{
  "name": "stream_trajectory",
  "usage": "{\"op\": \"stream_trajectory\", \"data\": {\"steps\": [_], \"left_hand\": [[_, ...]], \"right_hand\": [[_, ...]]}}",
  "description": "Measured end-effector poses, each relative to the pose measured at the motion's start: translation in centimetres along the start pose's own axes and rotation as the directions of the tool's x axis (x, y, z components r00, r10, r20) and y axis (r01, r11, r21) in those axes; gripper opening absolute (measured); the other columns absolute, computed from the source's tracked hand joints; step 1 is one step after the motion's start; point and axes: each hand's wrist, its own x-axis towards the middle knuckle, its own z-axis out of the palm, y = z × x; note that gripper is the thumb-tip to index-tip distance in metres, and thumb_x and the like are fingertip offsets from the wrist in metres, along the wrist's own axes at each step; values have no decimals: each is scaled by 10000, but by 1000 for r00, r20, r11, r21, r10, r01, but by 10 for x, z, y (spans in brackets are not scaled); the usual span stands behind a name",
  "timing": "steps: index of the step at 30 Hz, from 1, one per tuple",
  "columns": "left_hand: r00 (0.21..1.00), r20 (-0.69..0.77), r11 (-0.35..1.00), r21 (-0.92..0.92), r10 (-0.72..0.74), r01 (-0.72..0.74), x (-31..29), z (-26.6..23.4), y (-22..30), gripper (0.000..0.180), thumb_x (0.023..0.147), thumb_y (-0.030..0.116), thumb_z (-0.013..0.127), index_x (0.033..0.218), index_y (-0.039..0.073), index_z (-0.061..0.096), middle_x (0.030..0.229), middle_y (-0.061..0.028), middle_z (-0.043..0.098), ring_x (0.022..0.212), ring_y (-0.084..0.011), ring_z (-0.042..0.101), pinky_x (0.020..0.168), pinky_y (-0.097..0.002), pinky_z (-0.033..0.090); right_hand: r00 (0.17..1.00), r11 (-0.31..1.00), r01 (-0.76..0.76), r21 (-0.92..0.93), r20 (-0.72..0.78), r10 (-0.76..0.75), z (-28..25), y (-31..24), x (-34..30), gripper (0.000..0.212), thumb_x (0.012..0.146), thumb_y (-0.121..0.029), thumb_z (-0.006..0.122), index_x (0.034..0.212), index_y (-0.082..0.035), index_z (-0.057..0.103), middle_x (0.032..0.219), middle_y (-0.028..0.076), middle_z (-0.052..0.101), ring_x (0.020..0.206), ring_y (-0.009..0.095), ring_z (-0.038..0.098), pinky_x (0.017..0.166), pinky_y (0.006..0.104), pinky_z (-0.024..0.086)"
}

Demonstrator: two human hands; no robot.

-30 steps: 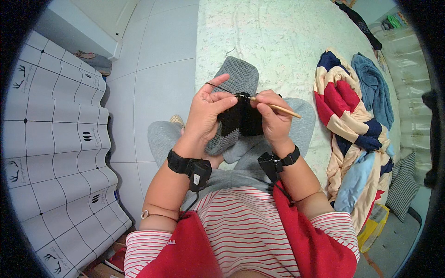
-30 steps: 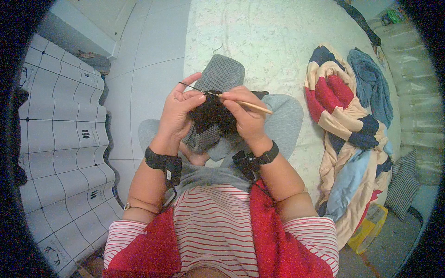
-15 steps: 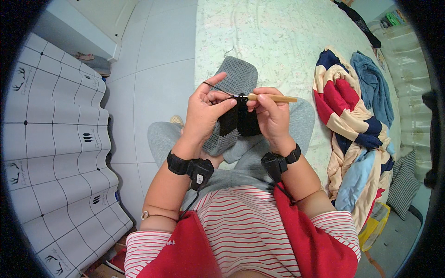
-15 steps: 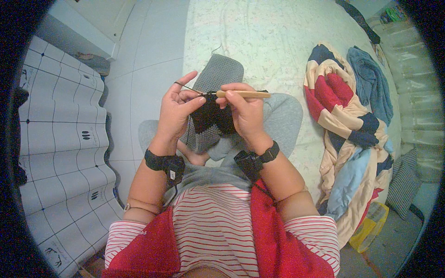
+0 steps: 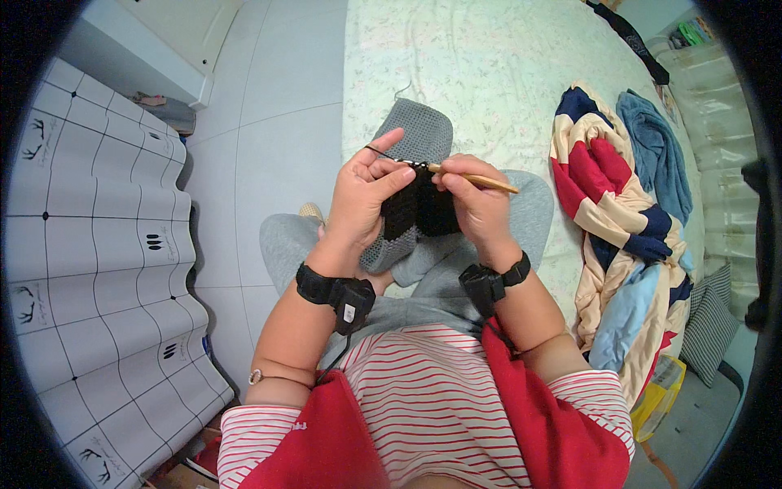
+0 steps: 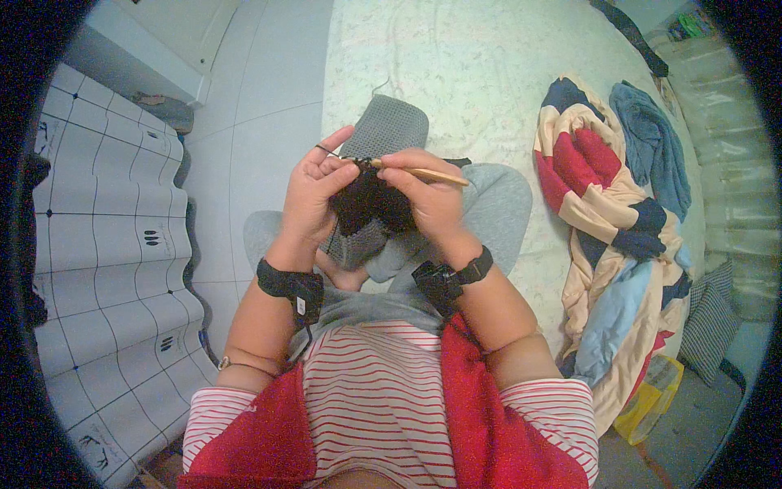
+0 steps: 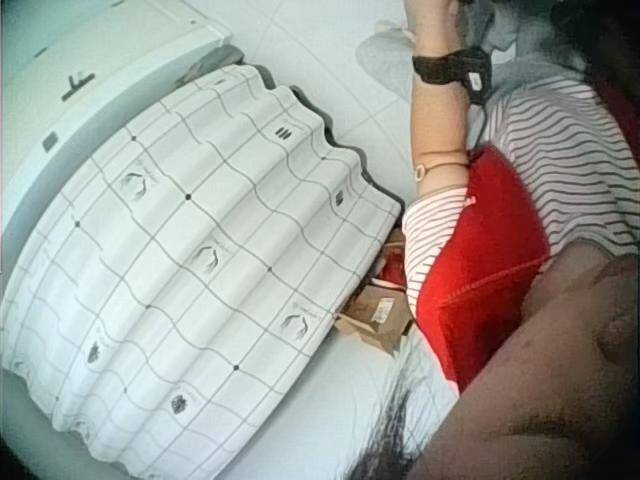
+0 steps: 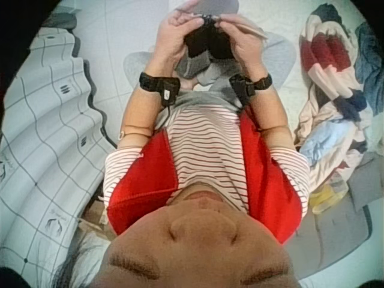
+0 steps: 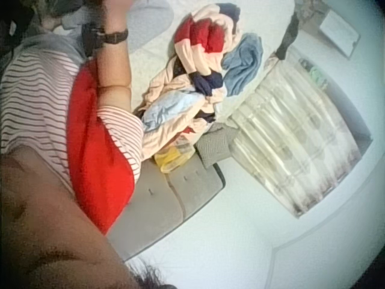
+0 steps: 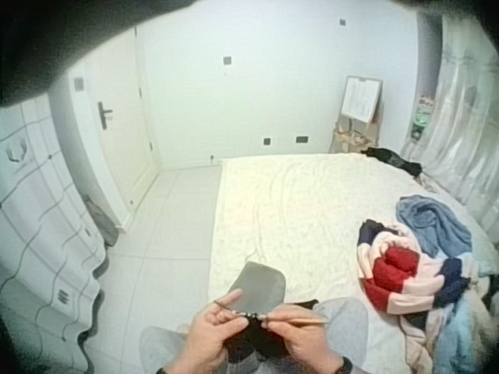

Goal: The person sits cross-legged on the floor and crochets a black border onto a grey mat using a crochet hook and black yarn. They repeatedly insert the hook, pull loops through, and adjust the yarn tension while working along the edge of the mat.

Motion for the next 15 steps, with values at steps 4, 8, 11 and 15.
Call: {"op": "stream_trajectory", "data": {"steps": [4,8,11,15], "left_hand": [[997,57,991,123,-60,53,2,-6,9,565,795,-37,653,1321,-35,447,860,-44,655,792,-91,606,748,-215,484],[991,94,981,181,-92,74,3,-8,14,593,793,-14,645,1342,-32,422,890,-58,651,829,-113,613,763,-240,482],[991,113,986,157,-75,57,3,-7,13,572,793,-21,636,1331,-26,443,915,-57,644,855,-113,603,796,-245,473],[991,38,933,333,130,-135,0,5,-1,503,823,-7,627,1309,-1,494,920,-46,648,872,-95,575,827,-245,458]], "right_hand": [[977,966,205,-159,98,-191,-12,-9,4,143,748,61,667,875,2,696,850,97,667,774,188,603,692,280,467],[966,954,244,-176,131,-223,-20,-14,4,136,750,46,665,874,-3,694,832,101,656,767,196,598,696,283,461],[988,991,127,-43,95,-122,-19,-13,1,130,795,18,645,918,-3,678,857,103,652,792,189,602,723,278,468],[986,969,-136,205,-71,153,3,-5,-4,159,862,-23,609,1015,9,635,924,118,643,840,177,604,769,277,481]]}}
